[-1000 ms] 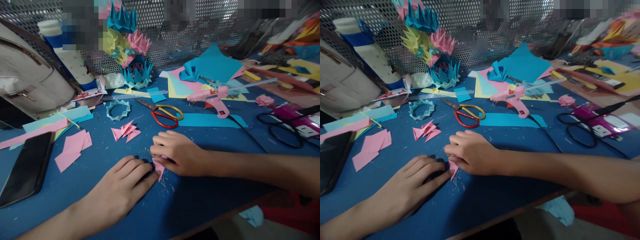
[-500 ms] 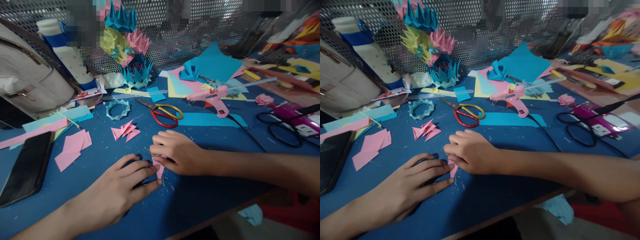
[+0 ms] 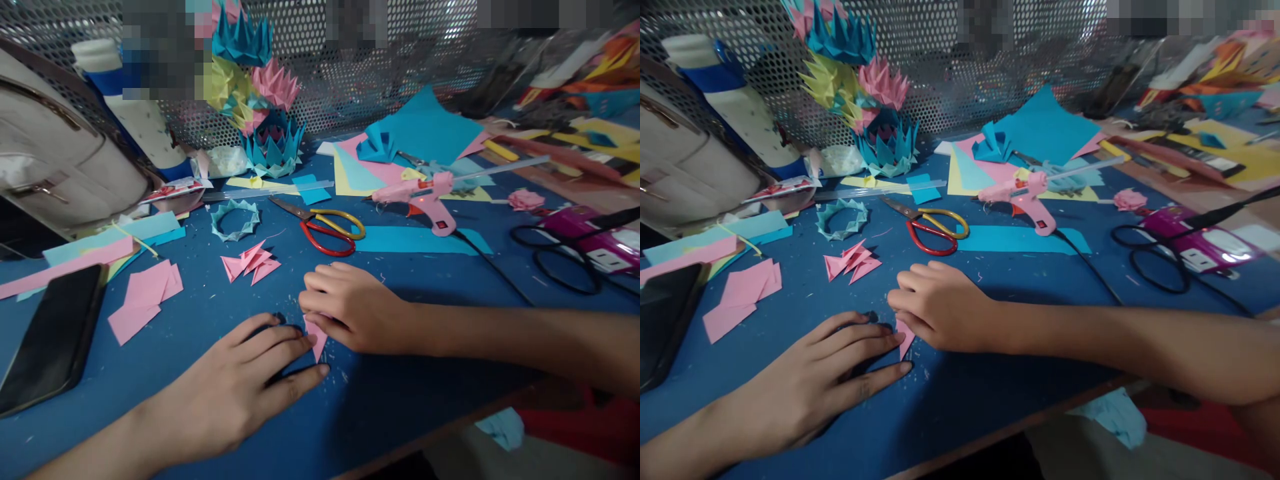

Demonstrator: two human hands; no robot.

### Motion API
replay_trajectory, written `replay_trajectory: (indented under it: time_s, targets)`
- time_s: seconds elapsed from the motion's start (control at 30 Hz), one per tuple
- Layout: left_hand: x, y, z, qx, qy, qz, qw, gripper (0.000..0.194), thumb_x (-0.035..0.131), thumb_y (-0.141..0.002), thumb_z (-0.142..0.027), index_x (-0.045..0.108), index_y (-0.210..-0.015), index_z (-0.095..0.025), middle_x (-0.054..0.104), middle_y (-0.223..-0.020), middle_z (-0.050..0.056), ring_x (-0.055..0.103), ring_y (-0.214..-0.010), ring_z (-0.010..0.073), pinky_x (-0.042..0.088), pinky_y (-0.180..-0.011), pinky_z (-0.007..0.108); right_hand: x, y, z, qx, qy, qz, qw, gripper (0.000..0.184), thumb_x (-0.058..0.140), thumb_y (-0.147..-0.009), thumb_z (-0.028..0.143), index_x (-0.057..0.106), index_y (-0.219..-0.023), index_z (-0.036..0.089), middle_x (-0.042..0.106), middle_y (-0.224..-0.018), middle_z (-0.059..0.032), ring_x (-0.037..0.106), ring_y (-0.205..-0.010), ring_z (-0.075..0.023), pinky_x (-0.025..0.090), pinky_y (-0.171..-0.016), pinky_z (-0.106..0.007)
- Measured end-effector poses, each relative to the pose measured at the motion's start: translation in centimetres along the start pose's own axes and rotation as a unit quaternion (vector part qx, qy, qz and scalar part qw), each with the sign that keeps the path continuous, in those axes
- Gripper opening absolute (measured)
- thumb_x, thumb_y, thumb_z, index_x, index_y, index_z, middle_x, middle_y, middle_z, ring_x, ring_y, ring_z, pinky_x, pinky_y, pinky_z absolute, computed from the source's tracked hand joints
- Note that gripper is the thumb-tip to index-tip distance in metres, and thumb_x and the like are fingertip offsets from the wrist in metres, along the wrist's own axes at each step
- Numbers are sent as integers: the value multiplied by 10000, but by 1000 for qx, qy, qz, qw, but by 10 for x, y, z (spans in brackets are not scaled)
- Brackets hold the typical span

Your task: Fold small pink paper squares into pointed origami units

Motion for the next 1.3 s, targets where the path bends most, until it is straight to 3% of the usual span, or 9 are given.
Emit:
replay_trajectory:
  time_s: [0.17, 0.33, 0.9, 1.0, 1.3]
  targets:
    - [-1, 0, 0, -2, 3, 10, 1000, 468, 221, -1103, -170, 541, -1443, -167, 643, -1321, 85, 543, -1218, 246, 278, -1119, 446, 1, 0, 0, -2, 7, -2, 1000, 161, 470, -971, 214, 547, -832, 188, 516, -840, -17, 377, -762, -180, 230, -692, -322]
    - [-1, 1, 1, -3, 15, 30, 999, 469, 211, -1094, -151, 461, -1480, -60, 602, -1396, 102, 513, -1259, 243, 232, -1170, 440, 1, 0, 0, -2, 4, 3, 1000, 167, 455, -974, 217, 558, -847, 186, 520, -843, -21, 380, -763, -180, 231, -688, -323]
    - [-3, -1, -1, 4, -18, 65, 998, 461, 268, -1071, -115, 451, -1489, -52, 563, -1446, 92, 468, -1313, 259, 71, -1222, 465, 2, 0, -1, -13, 14, 1, 1000, 159, 451, -967, 222, 557, -855, 187, 527, -859, -32, 389, -773, -189, 235, -693, -331]
    - [-4, 0, 0, -4, -1, 65, 998, 454, 300, -1070, -156, 481, -1484, -112, 573, -1421, 91, 482, -1299, 261, 100, -1215, 476, 2, 0, -1, -17, 16, -5, 1000, 165, 449, -972, 222, 558, -854, 186, 528, -862, -33, 393, -777, -189, 235, -692, -332]
    - [-6, 2, -2, -10, 26, 52, 998, 459, 443, -1020, -169, 519, -1465, -256, 595, -1309, 142, 527, -1257, 313, 352, -1106, 594, 0, 1, 0, -17, 17, -5, 1000, 175, 448, -977, 227, 549, -840, 187, 519, -847, -28, 388, -769, -185, 238, -697, -327]
Point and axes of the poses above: each hand's wrist, its own y-axis away from the middle knuckle, its own x-axis out of the palm, z = x × y, the point moved 3 cm from there along -y, towards the middle knuckle
